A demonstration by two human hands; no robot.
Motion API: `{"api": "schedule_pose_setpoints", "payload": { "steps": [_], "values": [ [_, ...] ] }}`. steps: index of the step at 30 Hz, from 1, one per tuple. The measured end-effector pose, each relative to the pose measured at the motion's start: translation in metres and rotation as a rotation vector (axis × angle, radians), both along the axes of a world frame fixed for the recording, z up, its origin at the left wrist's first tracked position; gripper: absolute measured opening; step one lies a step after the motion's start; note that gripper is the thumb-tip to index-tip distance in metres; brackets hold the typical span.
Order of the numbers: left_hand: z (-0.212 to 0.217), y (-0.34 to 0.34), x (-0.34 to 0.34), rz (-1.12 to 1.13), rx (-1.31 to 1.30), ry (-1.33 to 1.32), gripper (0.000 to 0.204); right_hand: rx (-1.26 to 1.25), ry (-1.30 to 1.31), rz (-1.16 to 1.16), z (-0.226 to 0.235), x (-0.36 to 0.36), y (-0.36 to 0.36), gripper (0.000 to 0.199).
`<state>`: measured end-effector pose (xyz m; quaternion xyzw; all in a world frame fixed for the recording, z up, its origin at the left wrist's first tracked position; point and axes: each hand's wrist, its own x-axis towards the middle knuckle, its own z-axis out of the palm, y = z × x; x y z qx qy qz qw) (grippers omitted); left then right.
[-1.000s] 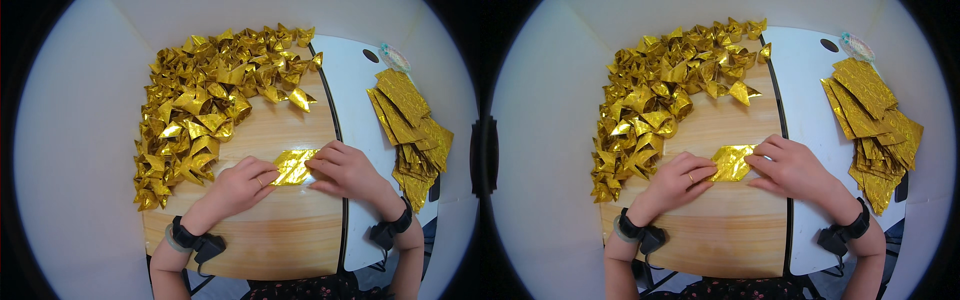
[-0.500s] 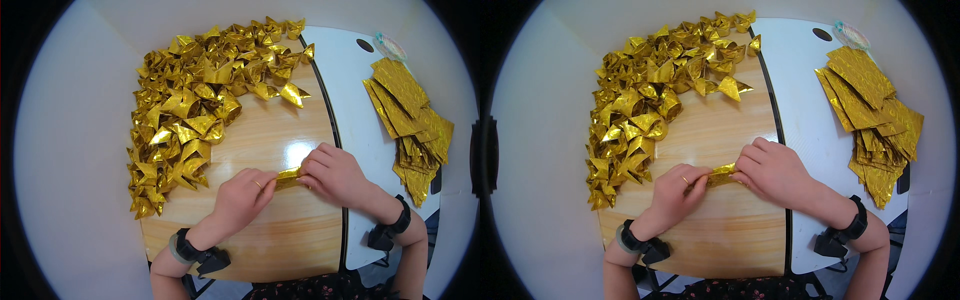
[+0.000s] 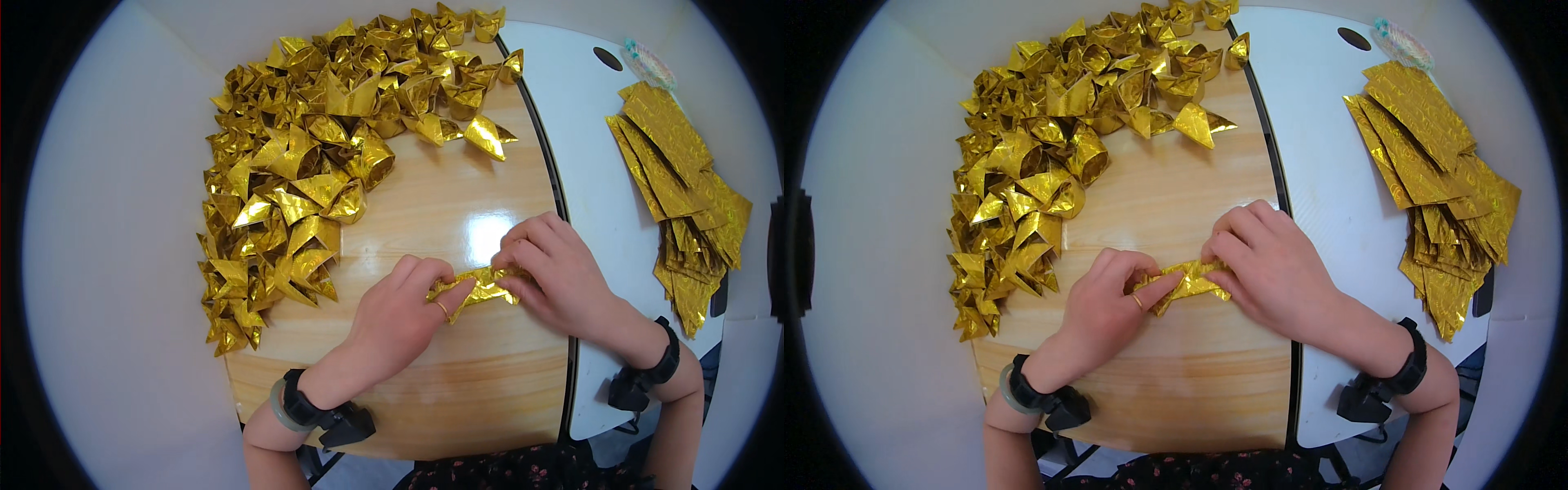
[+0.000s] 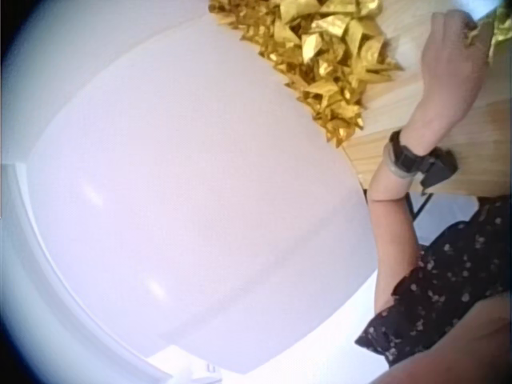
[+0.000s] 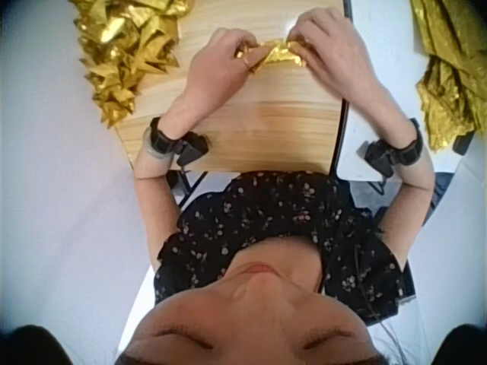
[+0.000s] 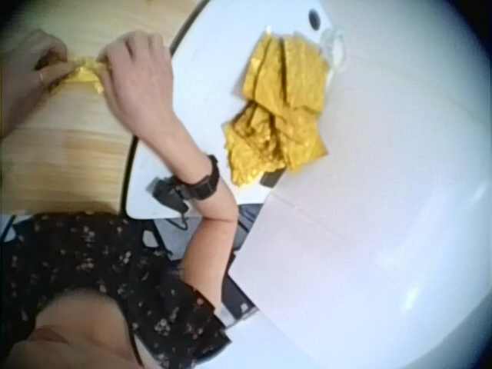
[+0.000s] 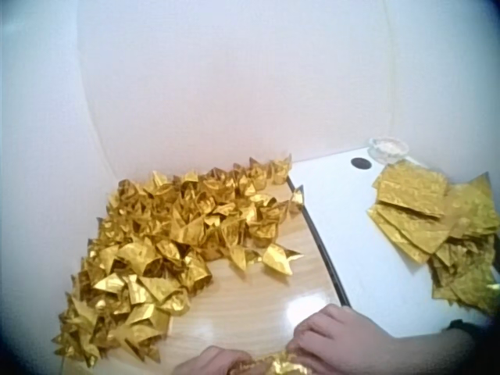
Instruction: Fold gold-colored square paper into small decorative objects (joss paper gold ingots).
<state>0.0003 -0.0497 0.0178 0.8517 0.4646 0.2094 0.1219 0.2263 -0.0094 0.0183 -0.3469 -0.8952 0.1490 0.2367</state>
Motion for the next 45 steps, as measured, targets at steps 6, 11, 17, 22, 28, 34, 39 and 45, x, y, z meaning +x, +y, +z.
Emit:
{"api": "schedule_pose_setpoints", "payload": {
  "steps": [6, 11, 17, 22, 28, 34, 39, 45],
  "values": [
    [0.003, 0.004, 0.014, 0.055, 0.041, -0.061, 0.028, -0.002, -0.093, -0.082, 0.006, 0.001, -0.002, 0.031],
    [-0.007, 0.005, 0.015, 0.08, 0.109, -0.025, 0.028, -0.143, -0.135, -0.154, 0.019, 0.012, -0.002, 0.036],
    [-0.006, 0.008, 0.003, -0.062, 0.073, 0.071, 0.034, -0.555, -0.06, -0.125, 0.037, 0.02, 0.005, 0.033],
    [-0.009, 0.016, -0.006, -0.178, 0.04, -0.015, 0.047, -0.682, 0.103, -0.009, 0.028, 0.032, 0.014, 0.034],
    [-0.01, 0.022, -0.014, -0.281, 0.076, -0.11, 0.041, -0.564, 0.111, 0.329, 0.022, 0.025, 0.014, 0.039],
    [-0.013, 0.021, -0.017, -0.298, 0.082, -0.113, 0.036, -0.885, 0.207, 0.138, 0.02, 0.011, 0.01, 0.026],
    [-0.014, 0.021, -0.016, -0.227, 0.036, -0.178, 0.031, -0.901, 0.379, -0.026, 0.008, -0.001, 0.007, 0.023],
    [-0.011, 0.018, -0.017, -0.218, 0.008, -0.193, 0.03, -0.629, 0.157, -0.051, 0.008, -0.007, -0.002, 0.019]
  ]
}}
